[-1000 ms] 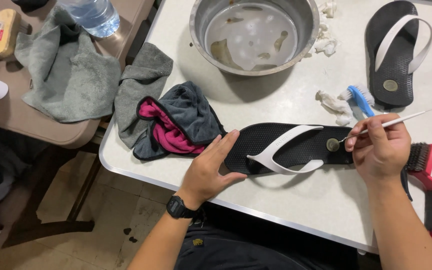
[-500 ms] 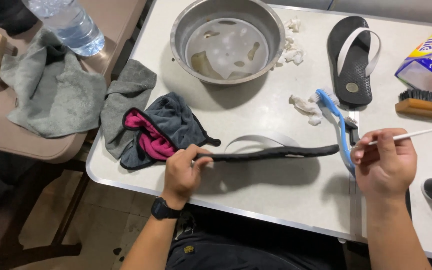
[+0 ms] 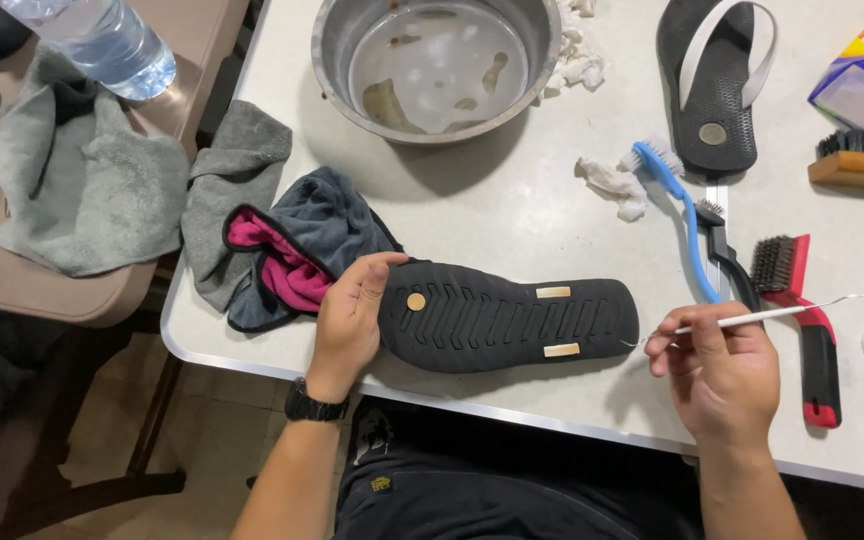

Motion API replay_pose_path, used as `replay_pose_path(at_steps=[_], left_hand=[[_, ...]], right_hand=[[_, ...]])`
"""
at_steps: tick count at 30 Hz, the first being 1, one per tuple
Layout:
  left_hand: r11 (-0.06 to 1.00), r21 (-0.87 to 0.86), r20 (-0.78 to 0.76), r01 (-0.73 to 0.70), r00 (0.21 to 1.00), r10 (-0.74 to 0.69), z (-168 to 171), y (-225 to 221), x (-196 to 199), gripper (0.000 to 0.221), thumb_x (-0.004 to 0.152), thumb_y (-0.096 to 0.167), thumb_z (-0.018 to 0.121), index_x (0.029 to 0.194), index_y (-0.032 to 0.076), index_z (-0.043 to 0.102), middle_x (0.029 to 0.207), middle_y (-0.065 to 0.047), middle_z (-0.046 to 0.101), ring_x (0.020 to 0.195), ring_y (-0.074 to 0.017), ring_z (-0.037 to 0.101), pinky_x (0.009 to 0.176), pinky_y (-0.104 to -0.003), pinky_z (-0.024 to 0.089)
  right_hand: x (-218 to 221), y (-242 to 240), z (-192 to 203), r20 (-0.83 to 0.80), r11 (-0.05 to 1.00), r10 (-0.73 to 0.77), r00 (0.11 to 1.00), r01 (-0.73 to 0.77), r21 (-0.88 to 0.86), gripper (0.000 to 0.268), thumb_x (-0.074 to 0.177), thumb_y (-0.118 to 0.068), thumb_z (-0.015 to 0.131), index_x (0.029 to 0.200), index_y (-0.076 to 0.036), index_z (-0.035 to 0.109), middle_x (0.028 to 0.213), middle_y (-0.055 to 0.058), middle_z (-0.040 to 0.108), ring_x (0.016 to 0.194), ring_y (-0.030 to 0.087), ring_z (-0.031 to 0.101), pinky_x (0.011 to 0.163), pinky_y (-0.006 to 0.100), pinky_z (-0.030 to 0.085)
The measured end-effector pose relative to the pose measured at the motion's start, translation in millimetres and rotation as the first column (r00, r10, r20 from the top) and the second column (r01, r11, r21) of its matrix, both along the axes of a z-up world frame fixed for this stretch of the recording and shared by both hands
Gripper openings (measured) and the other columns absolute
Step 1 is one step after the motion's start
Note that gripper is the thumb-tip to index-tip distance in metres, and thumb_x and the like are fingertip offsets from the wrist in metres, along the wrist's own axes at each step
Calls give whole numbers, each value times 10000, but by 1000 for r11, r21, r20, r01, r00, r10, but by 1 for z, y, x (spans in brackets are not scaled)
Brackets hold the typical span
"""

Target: Cleaning the sole of a flip-flop and applying filler material to repair the tread

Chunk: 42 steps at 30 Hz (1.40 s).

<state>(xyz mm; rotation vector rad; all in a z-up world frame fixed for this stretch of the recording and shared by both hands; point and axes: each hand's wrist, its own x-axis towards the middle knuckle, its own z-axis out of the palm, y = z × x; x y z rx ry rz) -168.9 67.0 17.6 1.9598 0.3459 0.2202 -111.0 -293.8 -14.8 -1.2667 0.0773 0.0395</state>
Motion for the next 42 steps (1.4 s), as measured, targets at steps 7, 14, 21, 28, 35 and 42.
replay_pose_path(at_steps=[7,14,21,28,35,42], left_hand=[[1000,-2,134,-11,991,11,-19,-4,-10,623,1034,547,338,1156,96,751,852,5,628,791,-125,533,721,-265,432],[1000,-13,180,-21,983,23,-25,-4,-12,659,1047,560,308,1183,95,756,541,90,340,482,-57,292,489,-249,257],[999,-37,177,-21,984,27,-26,-5,-13,640,1058,543,302,1173,107,756,545,99,303,484,-54,269,487,-252,234],[997,-68,181,-27,983,39,-19,-4,-15,640,1048,544,318,1149,94,763,578,79,443,523,-62,382,555,-236,345],[997,-75,201,6,980,10,-21,-1,-14,629,1047,547,337,1157,89,754,536,104,276,483,-45,280,500,-241,259],[998,-64,190,7,982,5,-21,-1,-14,597,1048,527,351,1145,103,760,531,92,320,486,-52,313,506,-241,293]], right_hand=[[-3,11,-11,47,992,123,991,-122,-31,194,1089,-161,581,979,-9,631,1066,160,656,840,281,752,461,244,525],[-11,9,-24,100,987,161,982,-161,-11,142,1066,-44,517,1035,1,648,1105,115,609,930,297,774,403,192,515],[-38,73,26,267,945,326,907,-313,-90,127,967,89,581,1035,-13,611,1024,192,703,901,262,810,402,187,604],[-35,115,30,237,928,365,901,-328,-178,98,986,52,568,1071,57,616,985,234,663,864,324,781,436,245,614],[-30,126,42,276,868,408,870,-276,-413,63,997,98,568,974,52,605,954,215,686,814,299,789,468,227,595],[-34,136,44,237,823,428,872,-267,-502,96,970,93,603,890,60,646,908,186,714,746,265,794,468,217,575]])
